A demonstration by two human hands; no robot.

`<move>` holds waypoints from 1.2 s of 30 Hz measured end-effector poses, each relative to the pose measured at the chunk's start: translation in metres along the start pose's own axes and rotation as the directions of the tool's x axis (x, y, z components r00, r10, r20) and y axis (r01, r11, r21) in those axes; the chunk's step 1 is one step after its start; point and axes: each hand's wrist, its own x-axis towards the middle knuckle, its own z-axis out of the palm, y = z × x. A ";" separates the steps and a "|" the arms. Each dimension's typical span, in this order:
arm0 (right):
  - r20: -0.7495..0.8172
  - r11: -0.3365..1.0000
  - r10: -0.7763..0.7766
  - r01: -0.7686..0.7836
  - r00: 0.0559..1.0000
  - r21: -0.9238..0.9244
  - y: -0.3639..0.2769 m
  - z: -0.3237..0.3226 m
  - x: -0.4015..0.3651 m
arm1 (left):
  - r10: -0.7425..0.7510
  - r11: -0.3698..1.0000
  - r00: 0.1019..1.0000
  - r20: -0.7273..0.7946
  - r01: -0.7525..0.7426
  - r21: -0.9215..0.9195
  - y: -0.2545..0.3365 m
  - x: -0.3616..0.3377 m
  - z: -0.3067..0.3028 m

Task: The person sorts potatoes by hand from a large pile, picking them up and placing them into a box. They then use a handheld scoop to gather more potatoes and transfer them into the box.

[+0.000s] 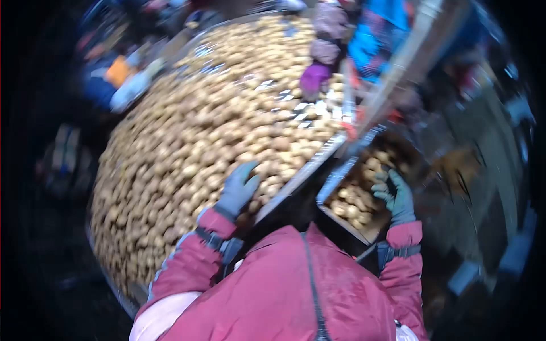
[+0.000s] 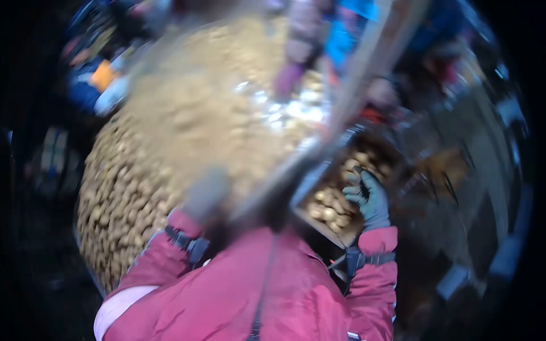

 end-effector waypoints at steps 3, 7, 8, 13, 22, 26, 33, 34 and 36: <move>0.257 0.981 0.127 -0.082 0.958 -0.178 0.036 0.128 -0.012 | -0.099 0.994 0.955 -0.281 0.110 0.021 -0.029 -0.031 -0.030; 0.724 0.857 0.225 0.220 0.653 -0.466 0.103 0.211 0.014 | -0.263 0.770 0.866 -0.426 0.454 0.449 -0.137 -0.112 -0.050; 0.745 0.846 0.321 0.178 0.584 -0.503 0.131 0.226 0.026 | -0.281 0.759 0.857 -0.433 0.474 0.446 -0.161 -0.141 -0.044; 0.721 0.611 0.659 0.407 0.215 -0.680 0.180 0.335 -0.011 | -0.648 0.648 0.615 -0.449 0.755 0.099 -0.100 -0.151 -0.047; 0.679 0.424 0.692 0.623 0.245 -0.657 0.157 0.398 0.006 | -0.630 0.667 0.522 -0.575 0.742 -0.057 -0.095 -0.062 -0.031; 0.718 0.478 0.574 0.551 0.393 -0.684 0.181 0.360 0.050 | -0.588 0.745 0.540 -0.602 0.651 -0.145 -0.095 -0.040 -0.035; 0.797 0.600 0.363 0.534 0.482 -0.596 0.204 0.326 0.084 | -0.547 0.810 0.651 -0.525 0.570 -0.138 -0.075 -0.019 -0.042; 0.862 0.506 0.293 0.698 0.414 -0.507 0.202 0.320 0.093 | -0.576 0.800 0.655 -0.488 0.573 -0.175 -0.072 -0.017 -0.043; 0.751 0.599 0.279 0.503 0.599 -0.623 0.171 0.345 0.089 | -0.544 0.821 0.672 -0.503 0.550 -0.153 -0.092 -0.010 -0.023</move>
